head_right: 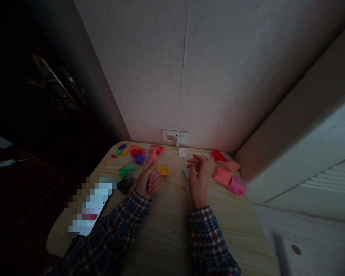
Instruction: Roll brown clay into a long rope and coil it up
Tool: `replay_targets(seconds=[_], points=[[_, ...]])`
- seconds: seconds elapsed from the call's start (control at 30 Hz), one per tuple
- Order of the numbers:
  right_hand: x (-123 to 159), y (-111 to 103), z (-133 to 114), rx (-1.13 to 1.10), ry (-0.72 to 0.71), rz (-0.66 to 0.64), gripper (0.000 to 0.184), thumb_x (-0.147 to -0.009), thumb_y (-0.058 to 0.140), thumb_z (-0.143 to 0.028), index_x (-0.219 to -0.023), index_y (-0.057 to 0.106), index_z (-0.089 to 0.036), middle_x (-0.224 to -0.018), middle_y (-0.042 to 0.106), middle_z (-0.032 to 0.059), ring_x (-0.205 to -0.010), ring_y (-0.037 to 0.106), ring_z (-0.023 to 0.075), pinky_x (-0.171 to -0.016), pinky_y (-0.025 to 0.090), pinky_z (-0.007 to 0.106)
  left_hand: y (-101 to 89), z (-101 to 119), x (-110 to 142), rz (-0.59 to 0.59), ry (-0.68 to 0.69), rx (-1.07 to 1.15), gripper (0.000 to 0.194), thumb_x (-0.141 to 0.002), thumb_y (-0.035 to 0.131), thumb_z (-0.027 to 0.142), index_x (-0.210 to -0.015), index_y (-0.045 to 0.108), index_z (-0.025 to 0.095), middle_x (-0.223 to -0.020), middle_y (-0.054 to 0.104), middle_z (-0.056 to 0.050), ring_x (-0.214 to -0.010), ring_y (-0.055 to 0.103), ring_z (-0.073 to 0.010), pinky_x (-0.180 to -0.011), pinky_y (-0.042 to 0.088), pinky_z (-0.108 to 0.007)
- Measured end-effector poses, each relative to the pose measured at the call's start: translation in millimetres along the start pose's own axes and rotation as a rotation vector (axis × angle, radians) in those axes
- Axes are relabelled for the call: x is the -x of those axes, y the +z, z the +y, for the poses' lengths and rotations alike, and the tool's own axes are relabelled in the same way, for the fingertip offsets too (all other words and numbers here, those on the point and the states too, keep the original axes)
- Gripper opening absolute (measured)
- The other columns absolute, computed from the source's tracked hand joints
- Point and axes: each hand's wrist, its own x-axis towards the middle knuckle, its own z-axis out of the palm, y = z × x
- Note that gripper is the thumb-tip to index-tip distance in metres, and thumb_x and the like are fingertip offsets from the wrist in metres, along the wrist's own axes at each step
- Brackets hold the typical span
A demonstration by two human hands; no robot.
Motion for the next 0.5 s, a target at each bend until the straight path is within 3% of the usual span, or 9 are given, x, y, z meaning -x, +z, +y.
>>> replay_targets(seconds=[0.1,0.17,0.23,0.33,0.43,0.5], points=[[0,-1,2,-0.035,0.033,-0.006,0.022,-0.081,0.047,-0.023,-0.102,0.050,-0.019,-0.086,0.059,0.0039,-0.071,0.059,0.0171,-0.069,0.048,0.039,1.1,2,-2,-0.010,0.017,0.047,0.048,-0.079,0.055,0.048,-0.045,0.044,0.015,-0.030,0.033,0.008,-0.021,0.026,-0.0032,-0.023,0.018,-0.014],[0,-1,3,-0.054,0.044,-0.009,0.021,-0.081,0.046,-0.023,-0.101,0.050,-0.019,-0.085,0.059,0.0032,-0.069,0.058,0.0165,-0.070,0.048,0.039,2.6,3,-4,0.005,0.022,0.092,0.036,-0.081,0.054,0.043,-0.060,0.056,0.014,-0.041,0.048,0.005,-0.030,0.043,-0.0060,-0.031,0.034,-0.016],[0,0,2,-0.066,0.047,-0.012,0.021,-0.081,0.046,-0.023,-0.101,0.050,-0.019,-0.085,0.059,0.0029,-0.068,0.058,0.0160,-0.070,0.048,0.039,3.6,2,-5,0.015,0.020,0.124,0.022,-0.081,0.054,0.032,-0.078,0.062,0.012,-0.061,0.064,-0.001,-0.050,0.060,-0.0114,-0.048,0.050,-0.023],[0,1,-6,-0.084,0.051,-0.007,0.020,-0.081,0.046,-0.024,-0.100,0.052,-0.019,-0.084,0.059,0.0025,-0.067,0.058,0.0149,-0.069,0.047,0.037,2.8,2,-5,-0.004,0.004,0.075,0.017,-0.076,0.059,0.018,-0.092,0.063,0.010,-0.086,0.070,-0.008,-0.076,0.068,-0.0193,-0.067,0.054,-0.030],[-1,-14,-18,-0.130,0.082,0.063,0.022,-0.082,0.048,-0.026,-0.101,0.053,-0.019,-0.086,0.060,0.0023,-0.070,0.057,0.0137,-0.070,0.047,0.034,-0.6,2,-5,0.009,0.004,-0.009,0.017,-0.074,0.063,0.018,-0.089,0.062,0.010,-0.083,0.070,-0.008,-0.070,0.068,-0.0178,-0.060,0.053,-0.025],[-1,-42,-21,-0.155,0.109,0.163,0.028,-0.081,0.051,-0.027,-0.108,0.052,-0.019,-0.089,0.061,0.0024,-0.077,0.058,0.0147,-0.073,0.047,0.033,-3.1,2,-5,0.037,0.026,-0.036,0.017,-0.071,0.066,0.020,-0.085,0.062,0.011,-0.073,0.069,-0.005,-0.056,0.065,-0.0126,-0.050,0.049,-0.021]])
